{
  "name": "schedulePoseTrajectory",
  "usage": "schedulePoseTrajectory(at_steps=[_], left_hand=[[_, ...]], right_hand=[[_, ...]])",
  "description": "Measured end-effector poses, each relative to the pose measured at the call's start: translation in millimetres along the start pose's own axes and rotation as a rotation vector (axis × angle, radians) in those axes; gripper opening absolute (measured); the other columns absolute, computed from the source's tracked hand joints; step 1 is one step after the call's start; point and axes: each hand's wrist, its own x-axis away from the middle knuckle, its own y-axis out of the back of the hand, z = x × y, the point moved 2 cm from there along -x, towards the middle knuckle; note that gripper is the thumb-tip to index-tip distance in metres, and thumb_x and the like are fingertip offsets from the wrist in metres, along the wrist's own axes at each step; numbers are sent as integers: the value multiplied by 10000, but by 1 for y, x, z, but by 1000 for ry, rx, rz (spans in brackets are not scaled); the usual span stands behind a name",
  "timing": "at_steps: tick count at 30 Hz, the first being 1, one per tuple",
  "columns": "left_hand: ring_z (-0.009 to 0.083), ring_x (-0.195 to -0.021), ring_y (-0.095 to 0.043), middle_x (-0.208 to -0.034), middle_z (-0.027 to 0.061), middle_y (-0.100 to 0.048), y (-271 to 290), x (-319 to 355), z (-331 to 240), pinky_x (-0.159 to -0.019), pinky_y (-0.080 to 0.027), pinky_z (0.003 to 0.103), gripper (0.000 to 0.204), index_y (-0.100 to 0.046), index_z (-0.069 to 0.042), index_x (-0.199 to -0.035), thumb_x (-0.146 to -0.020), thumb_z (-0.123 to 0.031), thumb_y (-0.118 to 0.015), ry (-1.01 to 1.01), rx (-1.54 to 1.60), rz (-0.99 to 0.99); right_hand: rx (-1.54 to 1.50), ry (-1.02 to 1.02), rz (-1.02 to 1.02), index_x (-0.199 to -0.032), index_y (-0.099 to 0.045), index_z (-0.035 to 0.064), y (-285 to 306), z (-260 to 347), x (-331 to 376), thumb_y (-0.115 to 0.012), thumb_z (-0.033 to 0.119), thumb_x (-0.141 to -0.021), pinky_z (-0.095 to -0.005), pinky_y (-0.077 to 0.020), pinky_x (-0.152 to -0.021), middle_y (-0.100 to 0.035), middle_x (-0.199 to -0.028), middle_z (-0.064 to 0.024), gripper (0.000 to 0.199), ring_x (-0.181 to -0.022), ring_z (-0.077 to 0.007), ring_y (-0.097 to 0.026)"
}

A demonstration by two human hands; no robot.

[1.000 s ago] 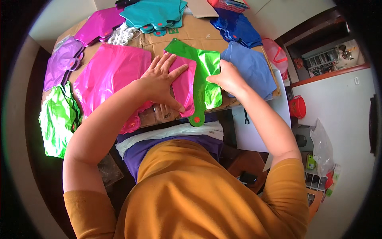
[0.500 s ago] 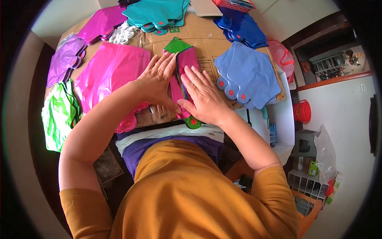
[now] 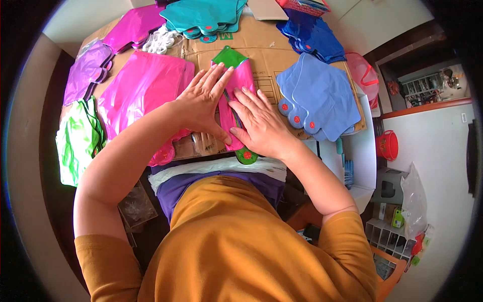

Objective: Folding foil balloons and placing them into retail packaging.

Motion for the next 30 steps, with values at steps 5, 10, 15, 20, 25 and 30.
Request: schedulePoseTrajectory(at_steps=[5, 10, 15, 20, 25, 30], left_hand=[[381, -1491, -96, -1575, 276, -139, 1, 0, -1, -1216, -88, 470, 1449, -79, 3, -1540, -511, -736, -781, 4, -62, 29], [378, -1491, -99, -1583, 265, -136, -1, -3, 0, -1214, -92, 472, 1400, -153, 24, -1527, -536, -778, -734, -8, -98, 66], [375, -1492, -90, -1583, 261, -140, 0, -3, -1, -1214, -89, 476, 1410, -148, 25, -1527, -538, -804, -715, 5, -106, 86], [369, -1495, -72, -1591, 253, -110, -1, -5, -1, -1219, -79, 476, 1454, -112, 11, -1536, -507, -802, -739, 17, -104, 107], [379, -1493, -84, -1581, 273, -135, -4, -4, 1, -1213, -84, 476, 1433, -145, 56, -1519, -540, -841, -684, -10, -137, 80], [374, -1493, -93, -1581, 263, -144, -6, -2, 3, -1213, -86, 478, 1443, -141, 66, -1516, -536, -843, -685, -29, -105, 3]], right_hand=[[-10, 5, -13, -1353, -447, -12, -3, -1, 1, -631, 311, -902, -511, -216, -1175, -370, -1489, -239, 584, -1404, -383, -330], [-34, -2, 2, -1365, -448, -6, -1, -1, 1, -627, 322, -909, -510, -215, -1176, -352, -1504, -238, 589, -1410, -378, -323], [-191, -27, 14, -1350, -490, -9, 4, -11, -3, -570, 362, -937, -514, -199, -1179, -401, -1471, -244, 561, -1406, -370, -332], [-146, -62, -22, -1427, -428, 8, 5, -34, -22, -553, 394, -948, -517, -180, -1183, -387, -1498, -215, 628, -1424, -342, -319], [26, -71, 15, -1459, -358, -28, -10, -34, -30, -533, 447, -940, -518, -146, -1191, -312, -1540, -225, 725, -1457, -352, -242], [106, -53, 23, -1460, -347, -41, -18, -36, -27, -511, 478, -943, -520, -131, -1193, -294, -1545, -235, 751, -1463, -356, -225]])
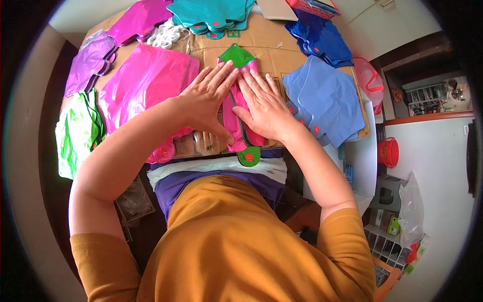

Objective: Folding foil balloons and placing them into retail packaging.

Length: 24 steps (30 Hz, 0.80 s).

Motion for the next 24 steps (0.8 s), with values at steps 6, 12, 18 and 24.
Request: schedulePoseTrajectory(at_steps=[6, 12, 18, 24], left_hand=[[367, -1493, -99, -1581, 249, -166, 2, -1, -2, -1213, -89, 478, 1437, -145, 69, -1514, -545, -851, -673, -6, -24, 40], [367, -1494, -91, -1583, 249, -164, 0, -2, -2, -1215, -81, 470, 1429, -143, 64, -1516, -558, -869, -644, 12, -54, 77], [368, -1493, -90, -1586, 246, -143, 6, -4, -7, -1217, -100, 474, 1429, -127, 45, -1523, -539, -806, -717, 46, -47, 131], [362, -1495, -88, -1591, 237, -153, 4, -4, -5, -1216, -76, 468, 1425, -133, 47, -1525, -564, -881, -629, 44, -74, 134]], right_hand=[[-9, 7, -14, -1455, -351, -46, 0, -2, 1, -499, 487, -947, -521, -132, -1193, -294, -1543, -242, 751, -1462, -362, -224], [-276, -58, -4, -1448, -390, -6, 7, -10, -4, -500, 433, -971, -509, -164, -1186, -342, -1529, -212, 658, -1452, -339, -264], [-234, -67, 11, -1446, -401, 3, 5, -36, -14, -499, 396, -977, -501, -160, -1191, -353, -1530, -194, 620, -1453, -321, -273], [14, 10, 96, -1506, -262, -11, 5, -24, -6, -443, 476, -987, -480, -95, -1207, -221, -1582, -211, 734, -1492, -308, -152]])
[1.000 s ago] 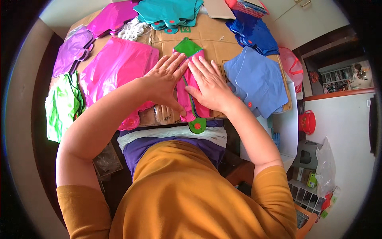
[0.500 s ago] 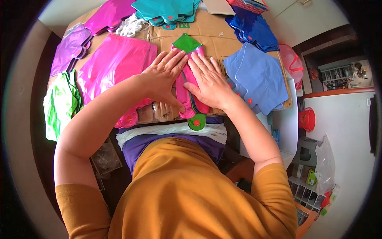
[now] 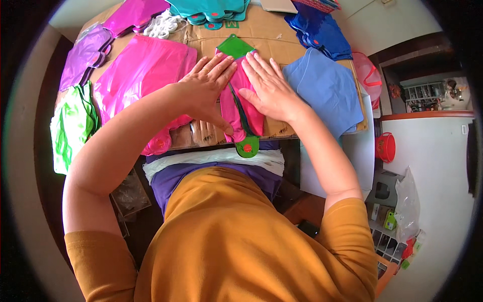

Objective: Folding foil balloons and placing them into retail packaging.

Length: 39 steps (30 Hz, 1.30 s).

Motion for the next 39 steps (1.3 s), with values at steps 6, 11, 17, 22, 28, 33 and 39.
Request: schedulePoseTrajectory(at_steps=[6, 11, 17, 22, 28, 33, 39], left_hand=[[356, -1497, -82, -1592, 236, -149, -1, -1, -1, -1217, -73, 466, 1428, -132, 47, -1525, -560, -881, -631, 7, -11, 5], [366, -1492, -97, -1585, 246, -151, 3, 1, -2, -1218, -101, 479, 1457, -120, 41, -1525, -515, -818, -722, 21, 33, 3], [357, -1496, -84, -1588, 241, -156, -3, 0, 0, -1217, -77, 471, 1432, -132, 50, -1523, -555, -871, -646, -1, 18, -26], [359, -1495, -95, -1587, 244, -157, -5, 2, 3, -1214, -86, 475, 1414, -137, 49, -1523, -565, -854, -656, -18, 17, -53], [365, -1494, -96, -1587, 245, -157, -6, 2, 4, -1214, -88, 478, 1416, -138, 41, -1525, -559, -849, -666, -35, 49, -93], [368, -1496, -76, -1592, 240, -139, -7, 5, 4, -1214, -72, 489, 1415, -140, 27, -1529, -552, -847, -672, -43, 56, -120], [359, -1496, -85, -1586, 227, -161, -3, 9, 0, -1212, -63, 500, 1416, -142, 5, -1535, -531, -821, -704, -51, 6, -207]], right_hand=[[39, 103, 104, -1492, -248, -56, 11, 41, 44, -460, 524, -965, -500, -109, -1203, -157, -1584, -262, 812, -1489, -364, -128], [-99, 94, 154, -1453, -324, -60, 24, 77, 80, -652, 455, -852, -529, -160, -1183, -249, -1549, -265, 857, -1458, -382, -218], [-405, 135, 32, -1448, -401, 16, 34, 54, 91, -601, 330, -931, -524, -244, -1161, -386, -1503, -205, 636, -1404, -350, -358], [-373, 40, -148, -1446, -413, 15, 34, 17, 54, -504, 257, -997, -476, -250, -1165, -350, -1533, -189, 518, -1420, -328, -338], [-73, -4, -39, -1484, -289, -36, 6, 20, 18, -479, 429, -987, -495, -157, -1192, -233, -1564, -254, 706, -1469, -362, -207], [-48, 3, -69, -1480, -288, -45, -3, 25, 19, -509, 420, -967, -521, -156, -1186, -243, -1554, -269, 727, -1458, -397, -214], [-7, 18, -102, -1464, -325, -43, -6, 26, 22, -506, 415, -968, -524, -158, -1184, -245, -1554, -265, 699, -1457, -394, -219]])
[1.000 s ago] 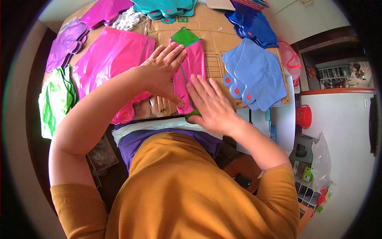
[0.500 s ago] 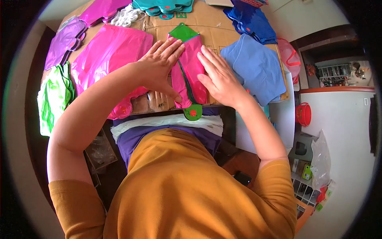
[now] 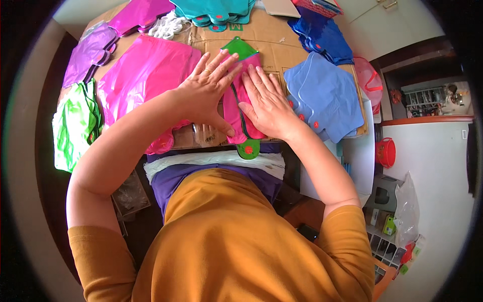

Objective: Folding foil balloons and placing them into retail packaging.

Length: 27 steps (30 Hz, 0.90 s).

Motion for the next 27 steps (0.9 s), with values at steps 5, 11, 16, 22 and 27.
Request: schedulePoseTrajectory(at_steps=[5, 11, 16, 22, 27], left_hand=[[352, -1480, -162, -1567, 223, -213, 8, 4, -4, -1210, -79, 502, 1384, -149, 9, -1530, -557, -803, -705, 31, 99, 33], [358, -1476, -174, -1569, 225, -207, 0, 8, 0, -1208, -92, 501, 1307, -140, -27, -1544, -627, -787, -677, 11, 104, 36], [379, -1478, -155, -1575, 237, -181, -3, 9, -1, -1210, -83, 500, 1301, -130, -49, -1552, -632, -809, -650, 1, 71, 37], [384, -1476, -154, -1569, 249, -188, 2, 4, -2, -1211, -95, 499, 1331, -173, -25, -1537, -593, -831, -654, 6, 9, 59], [382, -1477, -151, -1559, 258, -205, 5, -2, -2, -1210, -113, 499, 1356, -223, -9, -1518, -545, -832, -685, 19, 16, 87]], right_hand=[[-9, -11, 11, -1459, -335, -43, 0, -1, 0, -503, 413, -967, -524, -153, -1185, -238, -1561, -256, 692, -1460, -388, -214], [-37, -12, 12, -1471, -315, -42, 0, -1, -1, -504, 408, -968, -520, -147, -1187, -227, -1567, -251, 701, -1462, -386, -210], [-57, -28, 14, -1484, -298, -27, 2, -1, -2, -506, 408, -967, -519, -151, -1185, -229, -1567, -249, 707, -1460, -386, -215], [-34, -33, 20, -1491, -292, -15, 2, 1, -3, -516, 411, -961, -525, -161, -1180, -237, -1563, -251, 716, -1456, -392, -221], [-27, -34, 25, -1489, -293, -18, 2, 2, -3, -526, 417, -952, -529, -163, -1178, -235, -1562, -253, 729, -1456, -395, -218]])
